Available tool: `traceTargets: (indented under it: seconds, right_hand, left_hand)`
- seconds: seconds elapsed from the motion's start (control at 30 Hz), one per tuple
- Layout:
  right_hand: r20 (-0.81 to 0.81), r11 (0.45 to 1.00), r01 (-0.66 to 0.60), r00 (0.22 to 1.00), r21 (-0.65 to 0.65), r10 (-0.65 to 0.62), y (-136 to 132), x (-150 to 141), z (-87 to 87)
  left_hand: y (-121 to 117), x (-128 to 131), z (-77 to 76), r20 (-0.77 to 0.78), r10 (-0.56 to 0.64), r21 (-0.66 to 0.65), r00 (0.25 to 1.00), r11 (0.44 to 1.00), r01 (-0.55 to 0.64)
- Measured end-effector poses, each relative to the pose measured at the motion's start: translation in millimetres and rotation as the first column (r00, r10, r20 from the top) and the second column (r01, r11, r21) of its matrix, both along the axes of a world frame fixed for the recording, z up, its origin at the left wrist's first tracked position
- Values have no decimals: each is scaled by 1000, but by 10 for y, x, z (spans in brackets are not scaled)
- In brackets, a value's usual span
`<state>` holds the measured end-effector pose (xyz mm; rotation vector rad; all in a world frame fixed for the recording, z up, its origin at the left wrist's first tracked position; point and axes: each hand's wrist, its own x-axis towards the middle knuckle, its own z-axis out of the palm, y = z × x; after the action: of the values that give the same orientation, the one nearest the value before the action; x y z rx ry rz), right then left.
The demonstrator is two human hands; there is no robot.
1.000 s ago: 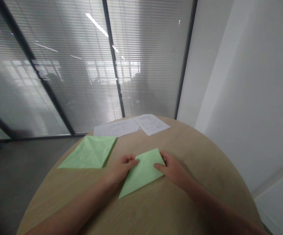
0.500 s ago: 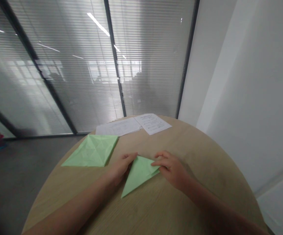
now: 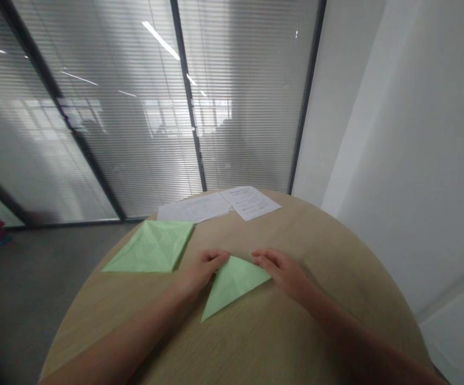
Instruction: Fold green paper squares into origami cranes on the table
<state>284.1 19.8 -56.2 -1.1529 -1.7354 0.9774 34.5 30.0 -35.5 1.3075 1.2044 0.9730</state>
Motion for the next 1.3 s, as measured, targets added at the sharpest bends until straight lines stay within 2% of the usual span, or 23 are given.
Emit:
traceTargets:
  seconds: [0.2, 0.37, 0.5, 0.7, 0.87, 0.97, 1.07, 1.17, 1.23, 1.3]
  right_hand:
    - [144, 995, -52, 988, -84, 64, -9, -76, -26]
    - [124, 985, -45, 990, -166, 66, 25, -27, -40]
    - [87, 985, -58, 994, -163, 73, 82, 47, -23]
    - [149, 991, -70, 985, -112, 87, 110, 156, -7]
    - [129, 990, 33, 991, -133, -16, 190, 255, -5]
    - [71, 986, 98, 994, -137, -89, 239, 270, -12]
    - [16, 989, 87, 996, -122, -86, 223, 212, -32]
    - [41, 992, -31, 999, -124, 36, 129, 99, -35]
    - [112, 987, -127, 984, -103, 138, 49, 24, -14]
    - [226, 982, -177, 956, -70, 189, -17, -27, 17]
  left_hand:
    - [25, -6, -51, 15, 24, 40, 1000, 999, -25]
    - [112, -71, -89, 30, 97, 75, 995, 992, -99]
    - [136, -105, -77, 60, 160, 63, 985, 985, -163]
    - [151, -135, -42, 52, 195, 65, 979, 978, -198]
    - [208, -226, 70, 140, 279, 39, 950, 957, -287]
    - [213, -224, 84, 132, 242, 61, 961, 966, -252]
    - [167, -146, 19, 120, 141, 42, 983, 988, -147]
    - [92, -51, -54, 68, 52, 46, 996, 997, -55]
    - [53, -14, -71, 23, 24, 65, 999, 998, -25]
    - [41, -8, -60, -11, 13, 86, 1000, 996, -12]
